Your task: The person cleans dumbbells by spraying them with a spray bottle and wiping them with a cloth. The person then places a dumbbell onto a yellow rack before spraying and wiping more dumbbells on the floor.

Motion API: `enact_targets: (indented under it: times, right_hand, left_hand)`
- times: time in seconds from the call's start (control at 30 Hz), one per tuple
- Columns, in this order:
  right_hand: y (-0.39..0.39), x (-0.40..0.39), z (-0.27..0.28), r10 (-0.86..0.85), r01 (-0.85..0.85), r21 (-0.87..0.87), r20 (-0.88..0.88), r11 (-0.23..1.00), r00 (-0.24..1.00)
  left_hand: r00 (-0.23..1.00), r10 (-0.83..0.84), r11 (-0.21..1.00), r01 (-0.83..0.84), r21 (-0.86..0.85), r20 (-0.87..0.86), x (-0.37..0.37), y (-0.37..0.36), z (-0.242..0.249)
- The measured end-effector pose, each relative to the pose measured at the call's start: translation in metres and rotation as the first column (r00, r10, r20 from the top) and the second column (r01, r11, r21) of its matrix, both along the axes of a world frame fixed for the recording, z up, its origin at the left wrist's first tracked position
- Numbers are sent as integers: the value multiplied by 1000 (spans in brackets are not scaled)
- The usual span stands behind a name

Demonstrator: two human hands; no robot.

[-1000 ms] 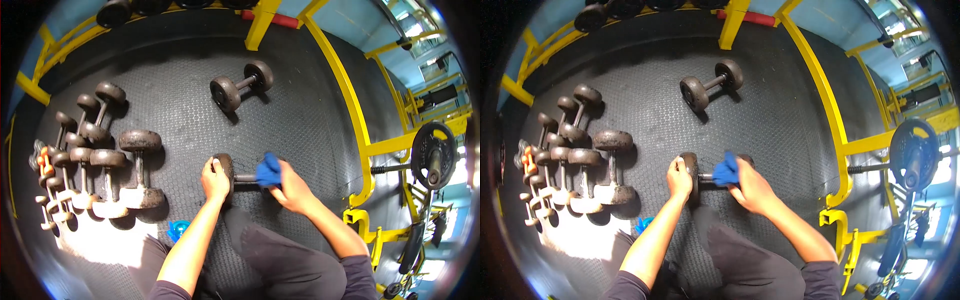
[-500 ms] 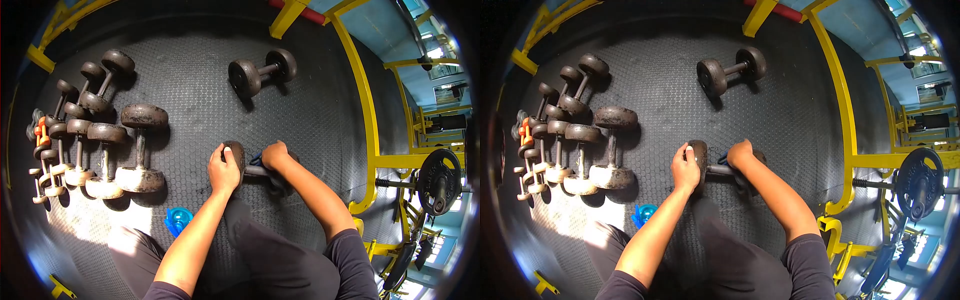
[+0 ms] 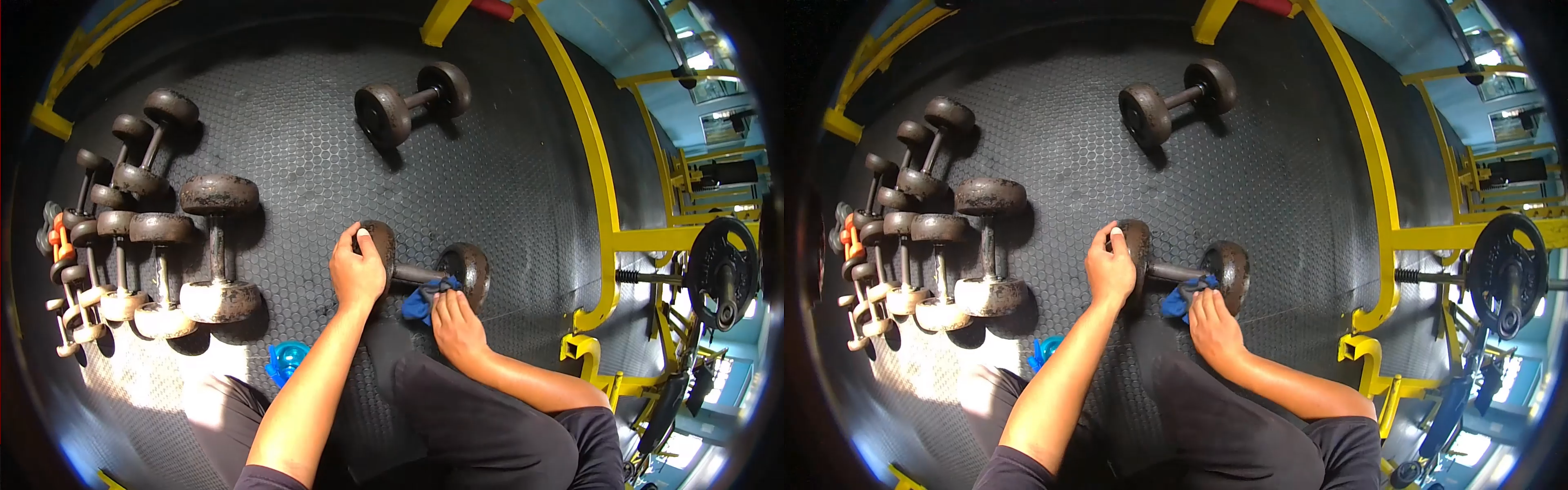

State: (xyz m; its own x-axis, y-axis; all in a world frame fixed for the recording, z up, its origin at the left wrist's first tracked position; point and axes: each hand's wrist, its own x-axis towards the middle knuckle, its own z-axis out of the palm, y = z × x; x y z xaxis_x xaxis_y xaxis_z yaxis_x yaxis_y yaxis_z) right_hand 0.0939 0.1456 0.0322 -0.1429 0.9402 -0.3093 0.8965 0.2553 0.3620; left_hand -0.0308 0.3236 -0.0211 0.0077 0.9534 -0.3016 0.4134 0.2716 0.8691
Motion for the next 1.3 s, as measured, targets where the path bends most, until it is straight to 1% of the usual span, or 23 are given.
enact_targets:
  times: [0.07, 0.13, 0.23, 0.3, 0.33, 0.4, 0.43, 0.5, 0.53, 0.57, 0.6, 0.67, 0.73, 0.77, 0.87, 0.93, 1.0, 1.07, 1.1, 1.17, 1.2, 1.27, 1.3]
  right_hand:
    - [-7, -5, -16, 78, -77, -10, 76, 997, 994]
    - [-4, -17, -23, 124, -92, -196, 157, 976, 980]
    - [-9, -18, -61, 128, -88, -192, 210, 977, 969]
    - [1, -22, -74, 186, -67, -352, 316, 934, 930]
    - [10, -27, -79, 107, 28, -401, 310, 916, 945]
    - [21, -31, -77, 71, 65, -448, 280, 892, 957]
    - [21, -28, -74, 63, 72, -445, 282, 893, 957]
    - [22, -22, -66, 212, -115, -315, 295, 942, 932]
    - [24, -19, -64, 206, -112, -311, 291, 944, 934]
    - [33, -16, -47, 22, -3, -375, 46, 927, 999]
    - [38, -12, -30, -186, 83, -461, -183, 884, 965]
    - [43, 0, 3, -193, 78, -381, -273, 921, 942]
    - [55, 8, 46, -430, 238, -422, -450, 875, 783]
    - [61, 11, 67, -462, 287, -392, -483, 874, 744]
    - [72, 11, 87, -516, 406, -320, -568, 856, 641]
    - [78, 10, 47, -283, 434, 3, -754, 901, 592]
    - [80, 10, -31, -215, 369, 27, -773, 929, 597]
    - [94, 5, -48, -406, 435, -126, -648, 892, 645]
    - [93, 5, -50, -405, 434, -127, -651, 892, 641]
    - [91, 1, -51, -378, 461, 41, -508, 887, 774]
    - [88, 0, -49, -377, 461, 41, -513, 887, 771]
    - [83, -2, -39, -352, 402, 144, -280, 904, 893]
    - [84, -4, -31, -415, 436, 81, -191, 896, 889]
  left_hand:
    - [1000, 16, 1000, -16, 18, 2, 0, -2, -1]
    - [1000, 10, 999, -10, 44, 7, 2, -1, 2]
    - [1000, 12, 1000, -12, 23, 2, 3, 1, 12]
    - [1000, 11, 1000, -11, 9, 12, 5, 3, 14]
    - [1000, 11, 1000, -11, -11, 13, 4, 2, 13]
    - [1000, 2, 1000, -1, -6, 24, 4, 2, 12]
    - [1000, 1, 1000, -1, 5, 15, 4, 1, 11]
    - [1000, -7, 1000, 7, 25, -2, 4, 4, 18]
    - [1000, -6, 1000, 6, 1, 9, 5, 4, 20]
    - [1000, -4, 1000, 5, -26, 20, 5, 4, 23]
    - [1000, -9, 1000, 9, -27, 17, 4, 3, 20]
    - [1000, -11, 1000, 11, 0, 13, 4, 4, 14]
    - [1000, -11, 1000, 11, -10, 7, 5, 5, 18]
    - [1000, -15, 1000, 15, -25, 1, 4, 5, 19]
    - [1000, -16, 1000, 16, 1, 5, 4, 5, 8]
    - [1000, -13, 1000, 14, -17, 21, 4, 5, 14]
    - [999, -9, 999, 11, -35, 36, 5, 4, 19]
    - [999, 5, 999, -2, -55, 49, 5, 3, 21]
    - [999, 5, 999, -2, -54, 44, 5, 3, 20]
    - [998, 0, 999, 3, -46, 56, 5, 4, 18]
    - [999, 0, 999, 2, -44, 51, 5, 3, 18]
    - [999, -7, 999, 9, -33, 34, 4, 4, 18]
    - [999, -6, 1000, 7, -30, 32, 3, 5, 17]
